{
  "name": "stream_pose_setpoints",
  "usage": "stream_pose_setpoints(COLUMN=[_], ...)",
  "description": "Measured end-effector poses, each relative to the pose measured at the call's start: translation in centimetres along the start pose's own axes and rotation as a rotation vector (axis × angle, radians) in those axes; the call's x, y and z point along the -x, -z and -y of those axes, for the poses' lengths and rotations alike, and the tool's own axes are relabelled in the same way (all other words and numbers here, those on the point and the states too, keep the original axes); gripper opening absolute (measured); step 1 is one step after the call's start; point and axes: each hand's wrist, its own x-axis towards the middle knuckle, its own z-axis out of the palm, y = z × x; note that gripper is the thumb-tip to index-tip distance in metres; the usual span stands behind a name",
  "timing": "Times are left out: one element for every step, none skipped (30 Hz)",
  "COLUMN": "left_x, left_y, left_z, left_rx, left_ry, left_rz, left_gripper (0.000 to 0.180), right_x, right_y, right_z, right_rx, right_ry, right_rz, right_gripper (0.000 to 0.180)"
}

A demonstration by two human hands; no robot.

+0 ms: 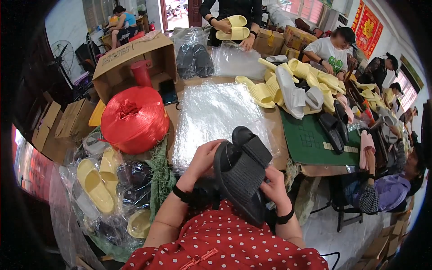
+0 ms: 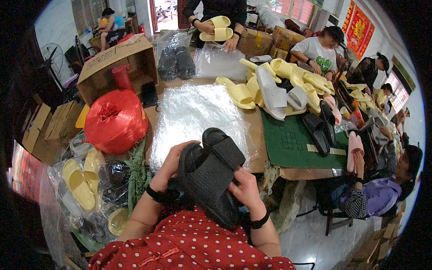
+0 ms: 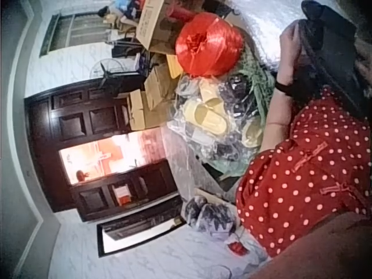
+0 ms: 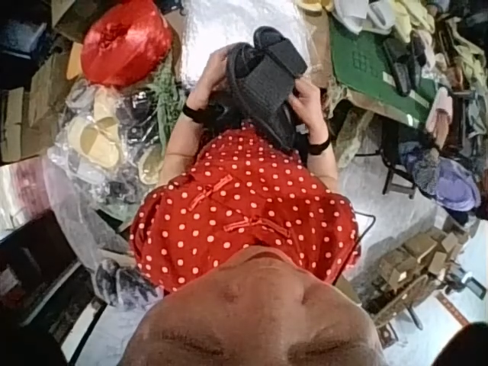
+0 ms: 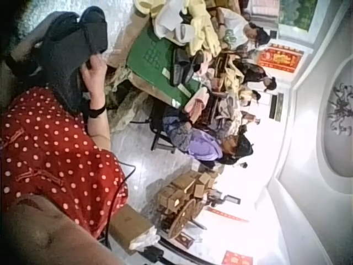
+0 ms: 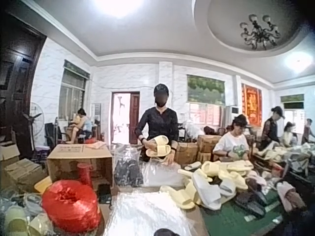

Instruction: The recorder is seen putting pairs of plastic sandals into plastic bags and then placing those into a larger transport bag.

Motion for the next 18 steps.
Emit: stream_pose_setpoints(left_x=[-0.1, -0.3, -0.5, -0.6, -0.5, -0.4, -0.4, -0.3, -0.1, 0.1, 0.4, 0.6, 0.7, 0.9, 1.0, 1.1, 1.3, 1.5], left_y=[0.1, 0.3, 0.6, 0.7, 0.7, 0.6, 0.6, 0.6, 0.7, 0.7, 0.6, 0.5, 0.5, 0.4, 0.1, -0.2, -0.7, -1.2], left_z=[-0.1, -0.2, -0.4, -0.8, -0.9, -1.0, -1.4, -1.9, -2.4, -3.1, -3.6, -4.1, -4.4, -4.6, -4.8, -4.9, -4.9, -4.8], left_rx=[0.076, 0.077, 0.116, 0.155, 0.156, 0.083, 0.009, 0.011, -0.112, -0.237, -0.238, -0.325, -0.412, -0.412, -0.531, -0.651, -0.651, -0.691], left_ry=[0.027, 0.027, 0.040, 0.053, 0.052, -0.022, -0.097, -0.098, -0.191, -0.283, -0.283, -0.353, -0.420, -0.419, -0.516, -0.612, -0.612, -0.660], left_rz=[0.022, 0.022, 0.052, 0.082, 0.082, 0.059, 0.039, 0.038, 0.040, 0.044, 0.047, 0.057, 0.063, 0.062, 0.081, 0.102, 0.102, 0.139], left_gripper=[0.031, 0.031, 0.031, 0.031, 0.031, 0.031, 0.031, 0.031, 0.031, 0.031, 0.031, 0.031, 0.031, 0.031, 0.032, 0.033, 0.033, 0.034], right_x=[0.0, 0.0, -0.1, -0.3, -0.4, -0.4, -0.4, -0.3, -0.4, -0.2, -0.1, -0.1, -0.2, -0.3, -0.3, -0.3, -0.4, -0.5], right_y=[0.1, 0.1, 0.2, 0.4, 0.4, 0.2, 0.0, -0.2, -0.3, -0.3, -0.3, -0.2, -0.2, -0.2, -0.3, -0.5, -0.7, -1.1], right_z=[-0.1, -0.2, -0.1, 0.2, 0.5, 0.4, 0.1, -0.1, -0.4, -0.5, -0.6, -0.6, -0.5, -0.4, -0.2, -0.1, 0.1, 0.3], right_rx=[0.090, 0.103, 0.104, 0.151, 0.198, 0.199, 0.217, 0.235, 0.236, 0.266, 0.296, 0.297, 0.352, 0.408, 0.407, 0.423, 0.438, 0.438], right_ry=[-0.036, -0.063, -0.063, -0.095, -0.127, -0.126, -0.122, -0.119, -0.118, -0.127, -0.136, -0.138, -0.143, -0.149, -0.148, -0.125, -0.101, -0.102], right_rz=[0.009, 0.009, 0.010, 0.018, 0.026, 0.027, 0.008, -0.010, -0.009, -0.026, -0.043, -0.046, -0.036, -0.027, -0.025, -0.031, -0.037, -0.038], right_gripper=[0.018, 0.020, 0.020, 0.020, 0.020, 0.020, 0.020, 0.021, 0.021, 0.021, 0.022, 0.022, 0.022, 0.023, 0.023, 0.021, 0.019, 0.019])
